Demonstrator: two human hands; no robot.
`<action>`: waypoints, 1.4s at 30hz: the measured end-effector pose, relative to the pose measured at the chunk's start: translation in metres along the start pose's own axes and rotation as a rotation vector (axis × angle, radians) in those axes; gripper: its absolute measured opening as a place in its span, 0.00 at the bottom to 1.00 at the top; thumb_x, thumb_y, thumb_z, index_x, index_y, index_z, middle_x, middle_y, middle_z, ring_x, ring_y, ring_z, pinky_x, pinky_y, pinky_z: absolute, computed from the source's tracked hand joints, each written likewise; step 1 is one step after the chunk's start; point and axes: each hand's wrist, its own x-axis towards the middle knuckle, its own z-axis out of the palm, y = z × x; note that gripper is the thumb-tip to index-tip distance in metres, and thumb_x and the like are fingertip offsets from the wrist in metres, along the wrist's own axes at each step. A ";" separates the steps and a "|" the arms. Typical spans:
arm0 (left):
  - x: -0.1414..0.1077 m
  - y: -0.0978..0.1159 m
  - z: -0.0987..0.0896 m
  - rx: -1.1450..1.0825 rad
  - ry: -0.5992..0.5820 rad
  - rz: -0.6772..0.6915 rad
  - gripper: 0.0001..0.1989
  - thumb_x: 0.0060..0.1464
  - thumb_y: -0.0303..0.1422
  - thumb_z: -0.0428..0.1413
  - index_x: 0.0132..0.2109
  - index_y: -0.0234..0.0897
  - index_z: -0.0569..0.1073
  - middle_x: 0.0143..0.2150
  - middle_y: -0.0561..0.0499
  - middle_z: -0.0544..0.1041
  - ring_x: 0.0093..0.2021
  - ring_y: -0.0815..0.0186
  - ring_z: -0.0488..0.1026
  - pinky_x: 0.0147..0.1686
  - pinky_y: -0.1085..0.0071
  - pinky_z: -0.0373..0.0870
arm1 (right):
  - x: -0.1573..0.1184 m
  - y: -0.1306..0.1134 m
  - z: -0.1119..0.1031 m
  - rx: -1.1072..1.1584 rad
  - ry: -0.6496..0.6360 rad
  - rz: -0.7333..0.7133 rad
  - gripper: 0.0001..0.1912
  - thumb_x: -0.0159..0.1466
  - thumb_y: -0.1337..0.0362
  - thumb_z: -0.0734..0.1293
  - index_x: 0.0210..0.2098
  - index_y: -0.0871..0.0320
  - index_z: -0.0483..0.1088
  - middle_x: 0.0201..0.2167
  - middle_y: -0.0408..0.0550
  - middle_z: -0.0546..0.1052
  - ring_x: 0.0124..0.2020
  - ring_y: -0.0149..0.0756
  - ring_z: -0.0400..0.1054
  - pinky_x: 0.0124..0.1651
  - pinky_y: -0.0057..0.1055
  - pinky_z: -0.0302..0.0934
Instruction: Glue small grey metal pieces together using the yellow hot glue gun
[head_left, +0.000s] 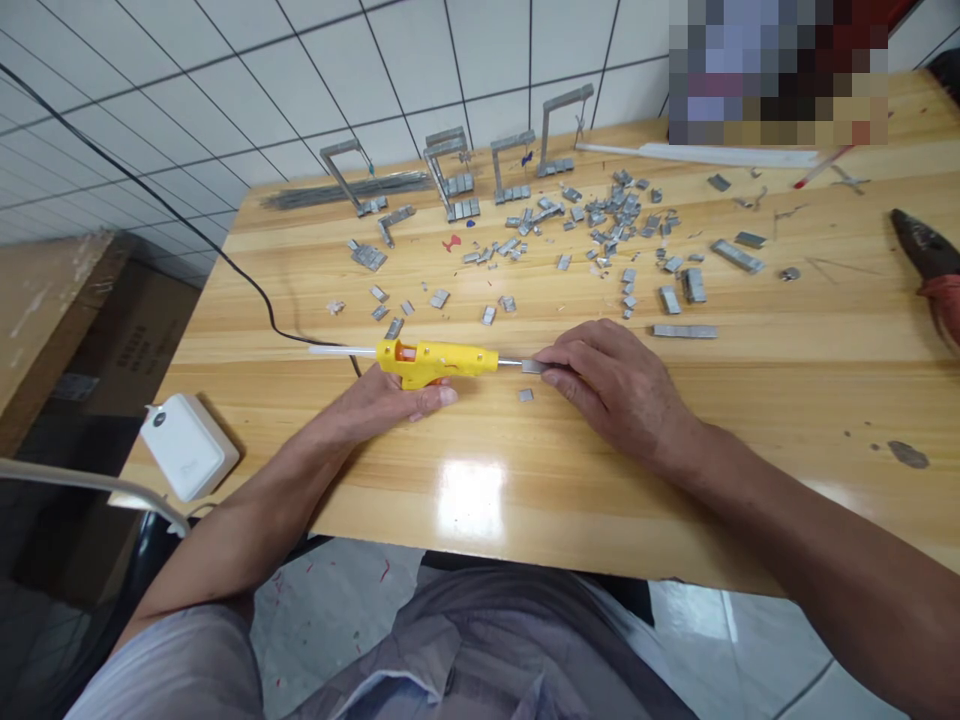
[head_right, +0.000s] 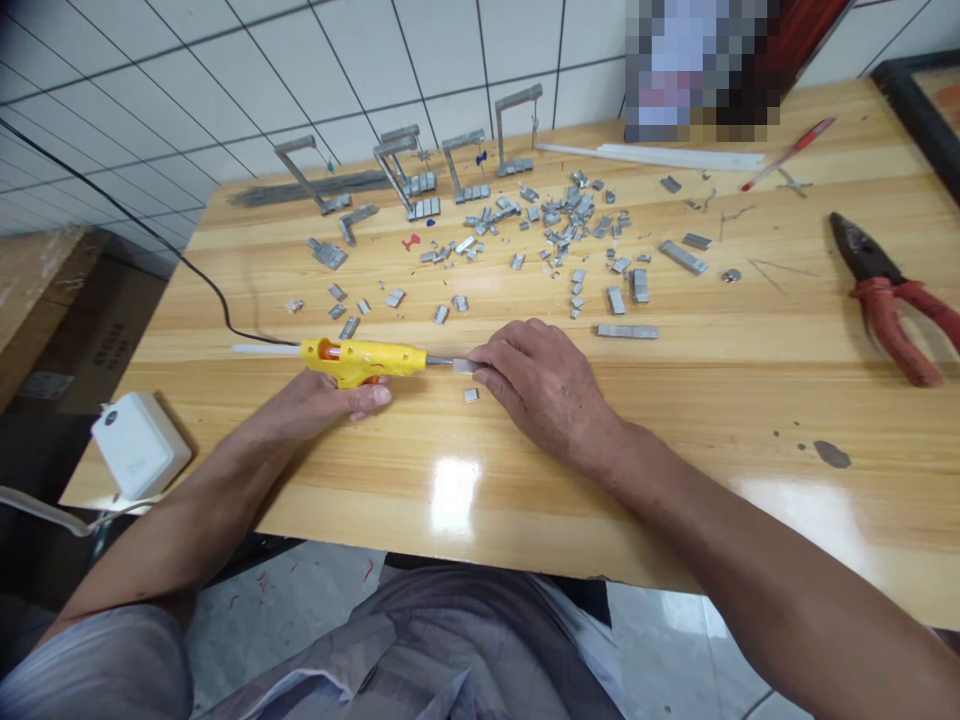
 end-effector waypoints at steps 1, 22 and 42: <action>0.000 0.000 0.000 -0.002 0.002 0.002 0.21 0.59 0.50 0.67 0.34 0.38 0.72 0.23 0.58 0.66 0.24 0.71 0.62 0.26 0.73 0.60 | 0.000 0.000 0.000 0.002 0.001 -0.001 0.09 0.78 0.65 0.65 0.50 0.55 0.78 0.43 0.53 0.83 0.45 0.45 0.75 0.48 0.43 0.68; -0.001 0.004 0.001 0.005 0.017 0.003 0.19 0.59 0.48 0.66 0.34 0.38 0.72 0.23 0.59 0.66 0.24 0.71 0.61 0.25 0.74 0.60 | 0.000 0.000 0.001 -0.011 0.020 -0.028 0.08 0.77 0.66 0.66 0.49 0.57 0.78 0.42 0.53 0.84 0.44 0.45 0.76 0.47 0.43 0.69; 0.000 0.004 0.002 -0.007 -0.009 0.024 0.21 0.59 0.48 0.66 0.32 0.38 0.70 0.22 0.58 0.65 0.23 0.72 0.61 0.25 0.74 0.58 | -0.001 0.001 0.002 0.002 0.011 -0.014 0.08 0.78 0.65 0.65 0.50 0.55 0.77 0.43 0.53 0.83 0.45 0.44 0.75 0.48 0.42 0.68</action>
